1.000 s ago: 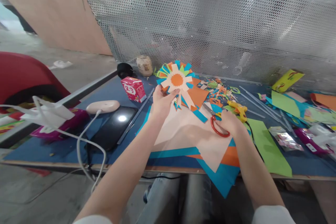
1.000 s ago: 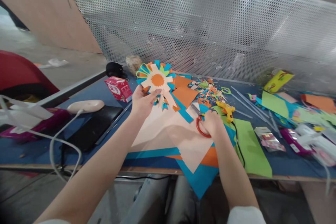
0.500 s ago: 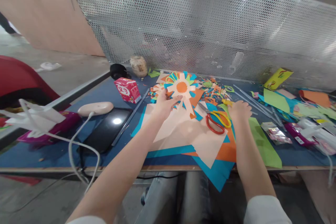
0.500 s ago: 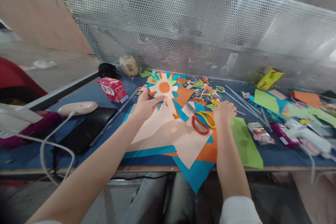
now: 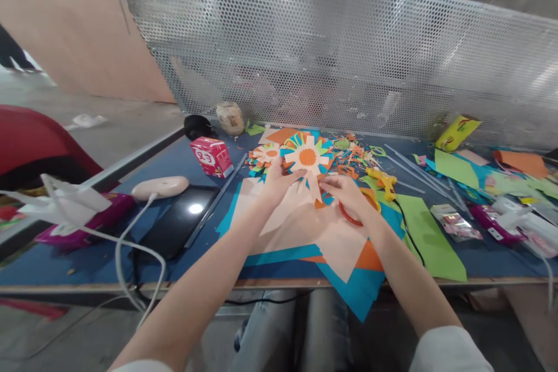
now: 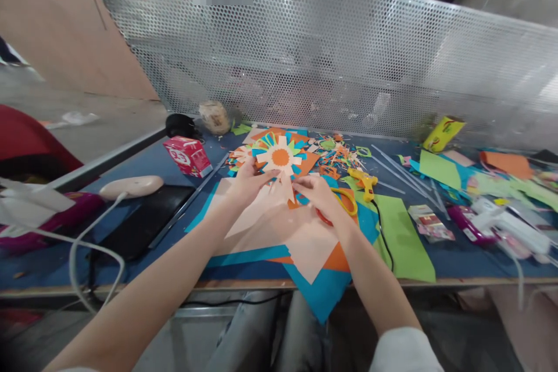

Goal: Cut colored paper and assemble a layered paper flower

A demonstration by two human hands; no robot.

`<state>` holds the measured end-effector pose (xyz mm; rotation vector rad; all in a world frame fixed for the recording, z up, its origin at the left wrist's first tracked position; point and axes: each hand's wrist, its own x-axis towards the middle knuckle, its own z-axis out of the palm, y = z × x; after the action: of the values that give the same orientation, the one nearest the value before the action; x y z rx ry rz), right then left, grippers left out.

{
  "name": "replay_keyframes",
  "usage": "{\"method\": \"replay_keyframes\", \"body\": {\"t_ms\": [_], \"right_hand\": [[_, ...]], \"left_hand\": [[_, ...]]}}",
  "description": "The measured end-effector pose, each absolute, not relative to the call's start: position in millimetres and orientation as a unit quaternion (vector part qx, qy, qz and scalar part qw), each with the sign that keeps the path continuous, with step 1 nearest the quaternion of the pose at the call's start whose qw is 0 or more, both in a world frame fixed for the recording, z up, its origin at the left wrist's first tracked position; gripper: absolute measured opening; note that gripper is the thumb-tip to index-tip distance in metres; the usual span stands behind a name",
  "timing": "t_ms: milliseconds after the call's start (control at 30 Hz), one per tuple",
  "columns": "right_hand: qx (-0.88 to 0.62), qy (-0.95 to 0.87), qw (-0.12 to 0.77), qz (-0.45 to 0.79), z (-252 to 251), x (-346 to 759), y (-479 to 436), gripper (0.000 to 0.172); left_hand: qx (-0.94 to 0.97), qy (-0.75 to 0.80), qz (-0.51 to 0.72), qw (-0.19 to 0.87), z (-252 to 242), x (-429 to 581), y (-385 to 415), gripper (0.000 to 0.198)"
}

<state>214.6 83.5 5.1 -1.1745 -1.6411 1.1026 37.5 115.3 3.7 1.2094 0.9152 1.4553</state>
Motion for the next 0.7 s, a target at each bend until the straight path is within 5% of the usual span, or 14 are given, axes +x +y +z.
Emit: {"method": "replay_keyframes", "body": {"t_ms": [200, 400, 567, 700], "right_hand": [[-0.486, -0.654, 0.376, 0.441, 6, 214, 80, 0.016], [-0.565, -0.678, 0.349, 0.315, 10, 224, 79, 0.012], [-0.595, -0.636, 0.401, 0.284, 15, 233, 86, 0.012], [-0.555, -0.623, 0.438, 0.334, 10, 226, 86, 0.016]], "left_hand": [[0.497, 0.386, 0.603, 0.489, -1, 38, 120, 0.048], [0.423, 0.399, 0.65, 0.489, 5, 24, 125, 0.052], [0.468, 0.491, 0.502, 0.537, 3, 17, 121, 0.058], [0.564, 0.498, 0.501, 0.428, 2, 26, 113, 0.054]]}}
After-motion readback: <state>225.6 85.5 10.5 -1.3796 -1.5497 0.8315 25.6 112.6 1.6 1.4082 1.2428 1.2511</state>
